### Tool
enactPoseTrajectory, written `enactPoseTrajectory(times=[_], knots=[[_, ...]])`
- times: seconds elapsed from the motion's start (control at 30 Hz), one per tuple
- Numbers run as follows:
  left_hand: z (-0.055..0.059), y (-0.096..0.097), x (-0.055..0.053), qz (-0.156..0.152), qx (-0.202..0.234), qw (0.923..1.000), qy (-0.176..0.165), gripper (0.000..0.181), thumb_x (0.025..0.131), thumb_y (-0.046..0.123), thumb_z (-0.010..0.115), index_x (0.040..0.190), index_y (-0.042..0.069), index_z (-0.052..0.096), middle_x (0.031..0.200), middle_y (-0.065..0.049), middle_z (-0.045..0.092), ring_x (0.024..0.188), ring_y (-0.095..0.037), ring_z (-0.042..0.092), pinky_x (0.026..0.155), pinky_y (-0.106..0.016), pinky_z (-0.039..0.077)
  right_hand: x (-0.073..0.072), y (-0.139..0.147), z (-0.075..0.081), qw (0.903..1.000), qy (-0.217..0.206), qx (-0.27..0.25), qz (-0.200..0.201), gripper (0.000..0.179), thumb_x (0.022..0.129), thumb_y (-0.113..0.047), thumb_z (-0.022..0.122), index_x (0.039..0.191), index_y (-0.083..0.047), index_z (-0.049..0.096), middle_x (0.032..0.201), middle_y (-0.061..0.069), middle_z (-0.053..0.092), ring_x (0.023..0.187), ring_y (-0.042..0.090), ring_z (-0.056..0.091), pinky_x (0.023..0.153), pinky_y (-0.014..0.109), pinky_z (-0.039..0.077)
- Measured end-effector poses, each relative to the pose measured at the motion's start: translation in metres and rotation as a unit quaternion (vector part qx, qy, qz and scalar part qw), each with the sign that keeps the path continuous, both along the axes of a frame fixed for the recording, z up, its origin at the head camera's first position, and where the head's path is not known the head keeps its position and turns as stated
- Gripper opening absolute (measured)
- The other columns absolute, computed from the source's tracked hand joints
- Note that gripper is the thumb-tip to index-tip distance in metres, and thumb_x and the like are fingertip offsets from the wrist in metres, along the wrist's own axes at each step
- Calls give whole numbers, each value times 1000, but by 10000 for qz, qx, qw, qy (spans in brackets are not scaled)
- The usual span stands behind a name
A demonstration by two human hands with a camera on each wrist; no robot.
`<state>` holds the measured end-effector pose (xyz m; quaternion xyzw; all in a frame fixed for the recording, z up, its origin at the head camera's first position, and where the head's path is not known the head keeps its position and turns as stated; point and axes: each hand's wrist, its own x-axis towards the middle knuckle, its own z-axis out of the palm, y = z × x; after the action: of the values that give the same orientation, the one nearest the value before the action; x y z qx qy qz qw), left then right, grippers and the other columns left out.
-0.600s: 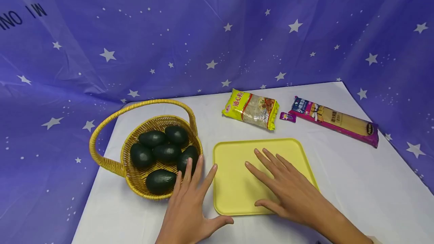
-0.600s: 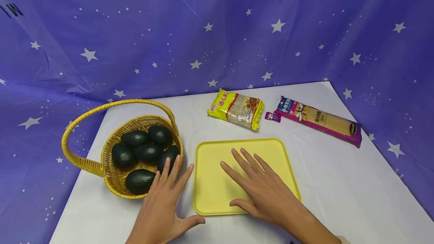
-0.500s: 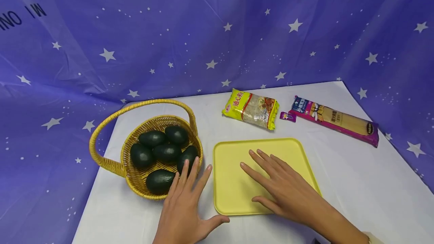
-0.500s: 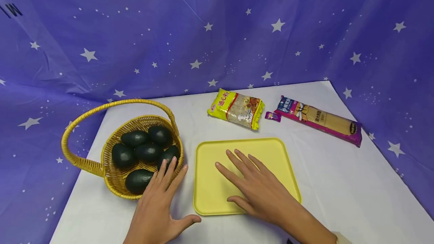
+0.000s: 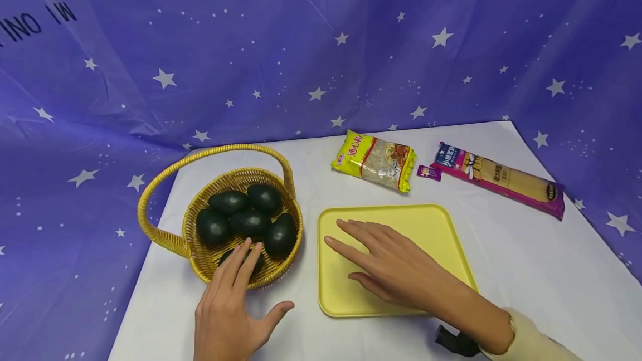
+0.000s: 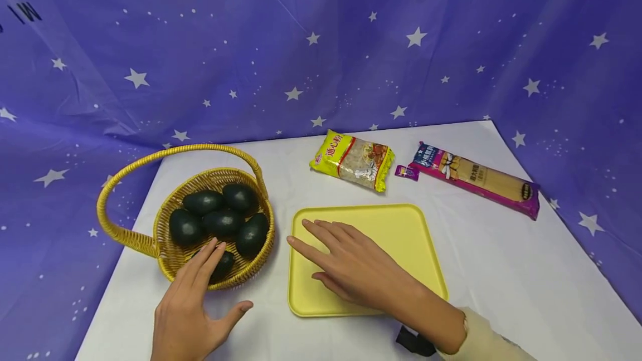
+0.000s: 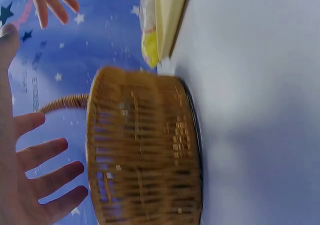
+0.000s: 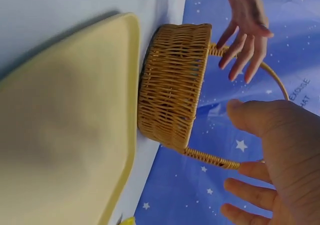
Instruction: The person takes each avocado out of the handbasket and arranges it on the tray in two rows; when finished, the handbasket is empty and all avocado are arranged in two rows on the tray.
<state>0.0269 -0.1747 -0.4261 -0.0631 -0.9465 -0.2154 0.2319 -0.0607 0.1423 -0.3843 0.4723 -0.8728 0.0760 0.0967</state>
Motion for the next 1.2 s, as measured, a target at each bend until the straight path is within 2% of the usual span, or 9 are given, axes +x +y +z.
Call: enactPoseTrajectory(times=[0.2, 0.47, 0.87, 1.0, 1.2], knots=[[-4, -18, 3, 301, 71, 9995, 6, 106, 73, 75, 87, 161, 28, 52, 161, -5, 56, 138, -36, 59, 104, -65, 53, -13, -15, 2, 9992, -42, -141, 379, 83, 99, -31, 80, 169, -28, 36, 166, 9, 47, 147, 27, 53, 117, 48, 50], [-14, -41, 5, 725, 242, 9968, 213, 103, 66, 48, 99, 156, 19, 59, 160, -10, 57, 136, -43, 58, 95, -72, 55, -26, -42, 11, 9971, -2, -86, 750, 71, 102, -27, 76, 165, -26, 42, 162, 8, 51, 143, 26, 56, 118, 46, 49], [-25, -54, 6, 1192, 369, 9920, 164, 91, 72, 47, 95, 152, 16, 63, 162, -11, 54, 136, -47, 56, 94, -75, 54, -44, -75, 3, 9937, -43, -157, 1113, 65, 103, -22, 76, 161, -23, 47, 159, 9, 54, 138, 26, 60, 115, 44, 52], [-28, -58, 6, 1401, 463, 9890, 96, 89, 73, 44, 96, 150, 16, 64, 161, -11, 55, 136, -47, 57, 94, -76, 53, -46, -84, 1, 9936, 0, -107, 1121, 59, 104, -23, 74, 158, -23, 51, 157, 8, 55, 136, 25, 62, 112, 43, 54], [-33, -62, 5, 1490, 496, 9875, 113, 86, 74, 44, 95, 149, 14, 65, 161, -13, 55, 136, -48, 56, 94, -76, 53, -51, -99, 2, 9942, 18, 37, 1076, 54, 104, -27, 74, 154, -24, 55, 157, 5, 56, 134, 24, 63, 106, 41, 57]])
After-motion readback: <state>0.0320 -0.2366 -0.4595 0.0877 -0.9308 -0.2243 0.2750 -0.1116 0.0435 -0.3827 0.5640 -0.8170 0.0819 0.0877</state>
